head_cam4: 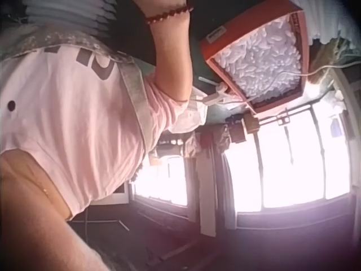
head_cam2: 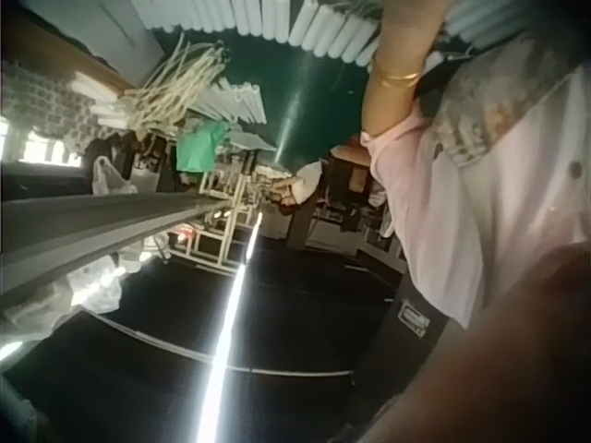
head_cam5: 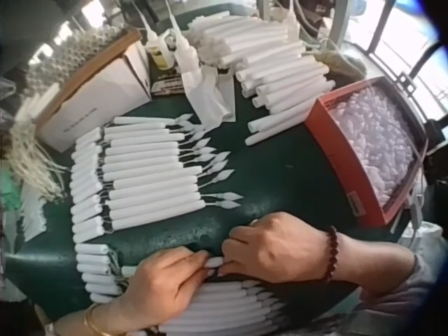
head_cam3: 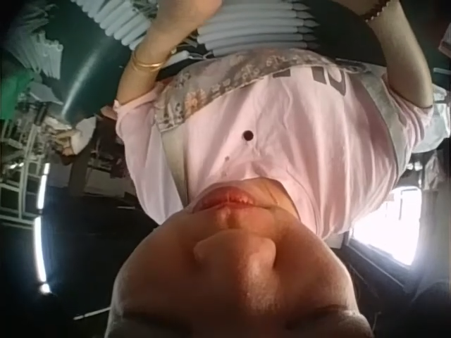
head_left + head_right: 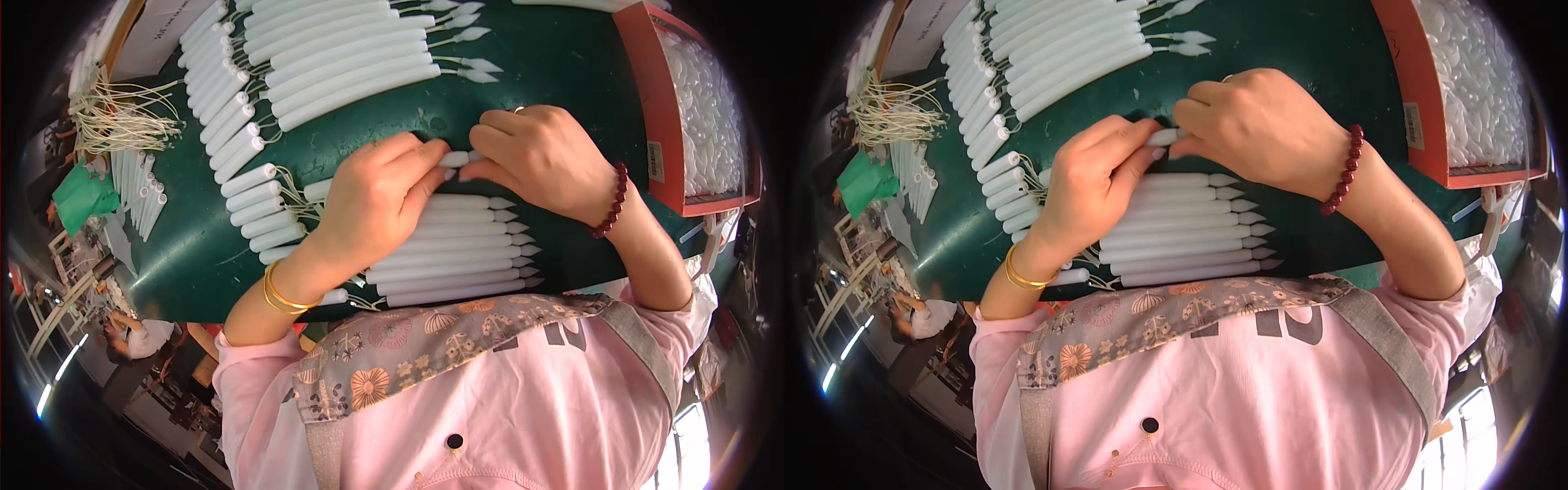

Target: Manually inserting wicks or wires into small white plastic tubes at a factory assembly line.

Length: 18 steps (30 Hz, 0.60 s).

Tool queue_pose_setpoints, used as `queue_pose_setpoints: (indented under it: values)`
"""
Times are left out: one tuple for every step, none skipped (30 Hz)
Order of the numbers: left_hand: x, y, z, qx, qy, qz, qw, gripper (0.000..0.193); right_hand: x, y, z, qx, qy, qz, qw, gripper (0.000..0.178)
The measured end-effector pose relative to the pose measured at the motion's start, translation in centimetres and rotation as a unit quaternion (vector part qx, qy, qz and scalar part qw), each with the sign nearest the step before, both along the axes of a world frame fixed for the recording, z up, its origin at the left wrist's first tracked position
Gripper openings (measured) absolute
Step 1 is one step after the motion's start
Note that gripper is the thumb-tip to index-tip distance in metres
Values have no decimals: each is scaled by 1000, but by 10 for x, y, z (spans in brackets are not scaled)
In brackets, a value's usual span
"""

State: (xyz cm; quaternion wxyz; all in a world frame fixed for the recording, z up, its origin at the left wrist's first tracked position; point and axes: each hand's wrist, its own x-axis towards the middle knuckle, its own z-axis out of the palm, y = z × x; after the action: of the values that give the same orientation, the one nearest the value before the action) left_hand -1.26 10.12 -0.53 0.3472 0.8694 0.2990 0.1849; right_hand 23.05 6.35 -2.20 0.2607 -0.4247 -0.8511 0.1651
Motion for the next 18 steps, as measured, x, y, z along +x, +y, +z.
queue_pose_setpoints:
  values:
    - [0, 1, 5, 4, 0, 1, 1000, 20, 3, 5, 4, -61, 17, 23, 998, 36]
    - [1, 0, 11, 17, -2, 4, 1000, 19, 6, 10, 9, -122, 33, 46, 991, 38]
    - [2, 1, 17, 26, -6, 4, 1000, 18, 12, 12, 14, -117, 68, 20, 991, 38]
    - [3, 6, 21, 27, -8, 1, 1000, 18, 17, 14, 17, -113, 103, -6, 988, 38]
    - [1, 15, 24, 92, 8, 24, 995, 17, 19, 14, 12, -79, 97, -71, 990, 29]
    - [-2, 22, 25, 157, 26, 49, 986, 17, 21, 15, 4, -39, 111, -114, 987, 20]
    - [-4, 35, 21, 221, 34, 55, 973, 20, 19, 16, 5, -31, 101, -132, 986, 20]
    - [-4, 40, 18, 223, 35, 57, 973, 20, 18, 16, 7, -24, 91, -150, 984, 21]
    - [0, 45, 12, 237, 57, 56, 968, 24, 17, 17, 5, -21, 89, -150, 984, 21]
    - [4, 50, 7, 251, 79, 56, 963, 28, 14, 17, 1, 8, 80, -149, 985, 22]
    - [9, 52, 2, 256, 88, 54, 961, 29, 12, 18, -2, 37, 72, -149, 986, 24]
    - [12, 52, 0, 255, 87, 53, 962, 29, 11, 17, -5, 36, 71, -150, 985, 24]
    - [14, 51, -2, 251, 94, 36, 963, 26, 11, 17, -9, 42, 55, -152, 986, 23]
    - [15, 51, -4, 247, 101, 18, 964, 23, 11, 17, -11, 48, 39, -154, 986, 22]
    - [16, 48, -3, 242, 92, 10, 966, 22, 11, 16, -10, 47, 39, -155, 986, 22]
    - [16, 45, -3, 241, 92, 9, 966, 22, 10, 15, -9, 51, 21, -153, 987, 20]
    - [15, 42, -2, 223, 68, 8, 972, 23, 10, 14, -8, 56, 3, -151, 987, 18]
    - [14, 39, -2, 204, 43, 8, 978, 23, 9, 14, -6, 54, 2, -153, 987, 18]
